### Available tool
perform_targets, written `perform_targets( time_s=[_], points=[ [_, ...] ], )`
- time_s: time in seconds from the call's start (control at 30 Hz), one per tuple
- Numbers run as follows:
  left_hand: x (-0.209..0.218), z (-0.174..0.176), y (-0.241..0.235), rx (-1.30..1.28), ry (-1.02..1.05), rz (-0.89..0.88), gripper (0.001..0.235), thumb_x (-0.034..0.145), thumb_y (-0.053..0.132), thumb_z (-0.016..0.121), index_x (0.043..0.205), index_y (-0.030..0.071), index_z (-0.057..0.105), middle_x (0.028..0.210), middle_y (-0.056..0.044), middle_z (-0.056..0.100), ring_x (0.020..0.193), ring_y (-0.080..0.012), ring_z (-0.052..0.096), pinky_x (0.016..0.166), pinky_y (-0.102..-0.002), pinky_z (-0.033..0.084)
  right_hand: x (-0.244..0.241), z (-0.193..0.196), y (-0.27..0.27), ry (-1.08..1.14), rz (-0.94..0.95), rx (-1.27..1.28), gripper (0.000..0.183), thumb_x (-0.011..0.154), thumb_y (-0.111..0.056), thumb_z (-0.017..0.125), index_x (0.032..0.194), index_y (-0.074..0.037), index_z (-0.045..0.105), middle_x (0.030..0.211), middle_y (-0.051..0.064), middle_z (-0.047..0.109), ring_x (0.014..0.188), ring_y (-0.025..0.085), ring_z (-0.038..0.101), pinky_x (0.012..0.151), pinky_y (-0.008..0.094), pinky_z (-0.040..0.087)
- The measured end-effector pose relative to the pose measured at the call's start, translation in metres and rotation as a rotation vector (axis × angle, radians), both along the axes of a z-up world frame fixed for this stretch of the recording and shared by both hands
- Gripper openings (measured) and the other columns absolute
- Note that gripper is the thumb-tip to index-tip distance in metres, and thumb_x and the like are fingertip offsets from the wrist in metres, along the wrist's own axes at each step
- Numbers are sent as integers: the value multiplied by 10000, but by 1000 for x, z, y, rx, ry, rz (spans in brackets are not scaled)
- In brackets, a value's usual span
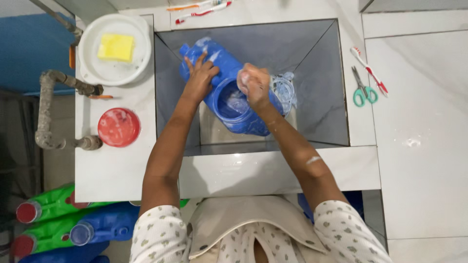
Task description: The person washes a green plastic container and its red lid in a sink using a sponge and water. They then retrieve a blue plastic container, cut its label with scissors, and scrub the container's exterior and interior with a sponge and a long-handled brush.
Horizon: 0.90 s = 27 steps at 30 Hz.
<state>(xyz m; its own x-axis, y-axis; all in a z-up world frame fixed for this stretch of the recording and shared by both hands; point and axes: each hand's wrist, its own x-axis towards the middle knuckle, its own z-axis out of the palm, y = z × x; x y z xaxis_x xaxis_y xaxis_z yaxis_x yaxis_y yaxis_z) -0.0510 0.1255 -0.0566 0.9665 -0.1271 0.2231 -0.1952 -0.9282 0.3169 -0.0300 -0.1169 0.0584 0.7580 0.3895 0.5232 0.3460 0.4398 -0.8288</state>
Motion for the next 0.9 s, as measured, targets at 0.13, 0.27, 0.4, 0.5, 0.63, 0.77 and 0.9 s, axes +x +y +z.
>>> perform_targets(
  time_s=[0.13,0.27,0.4,0.5,0.63,0.77,0.9],
  points=[
    [24,13,0,66,-63,-108,427,633,-98,700,1007,105,665,1204,-114,589,1462,-422,373,1114,-838,50,21,8,-4,-93,229,-167,256,949,-101,494,710,-18,458,624,40,473,549,122,439,518,302,360],
    [12,-8,-11,36,-149,-225,198,907,-9,732,1017,120,631,1205,-117,560,1514,-393,372,1174,-841,57,7,5,7,-169,400,-298,122,814,-74,486,710,-10,487,649,49,471,582,119,436,544,306,385],
    [16,-11,-12,155,-132,-248,333,746,-78,670,999,138,669,1165,-109,587,1464,-390,397,1097,-842,49,-24,13,-29,-31,466,-444,211,895,-100,478,704,-17,446,623,40,428,570,112,397,538,301,371],
    [29,9,-24,141,-139,-209,318,758,-70,665,1002,133,666,1136,-102,588,1467,-370,413,1122,-837,67,-18,28,-41,58,533,-399,263,953,-121,496,716,-8,493,603,50,428,533,121,389,503,325,330],
    [21,27,-46,94,-165,-324,189,820,4,651,978,107,650,1104,-110,594,1448,-376,420,1163,-764,183,-26,1,-35,-327,380,-220,180,951,-88,535,807,18,559,625,75,490,511,204,460,501,375,372],
    [29,40,-59,20,-159,-439,48,907,26,618,925,65,598,1079,-150,586,1469,-438,409,1154,-467,437,-42,-28,-28,-624,226,-270,50,791,-53,537,752,-53,506,614,84,471,508,293,492,524,421,403],
    [34,36,-69,27,-250,-448,101,872,11,606,937,87,620,1075,-138,605,1431,-433,437,1102,-431,483,-63,-18,-48,-526,279,-444,33,787,-71,535,788,-40,524,630,102,478,537,307,519,534,415,418]
  ],
)
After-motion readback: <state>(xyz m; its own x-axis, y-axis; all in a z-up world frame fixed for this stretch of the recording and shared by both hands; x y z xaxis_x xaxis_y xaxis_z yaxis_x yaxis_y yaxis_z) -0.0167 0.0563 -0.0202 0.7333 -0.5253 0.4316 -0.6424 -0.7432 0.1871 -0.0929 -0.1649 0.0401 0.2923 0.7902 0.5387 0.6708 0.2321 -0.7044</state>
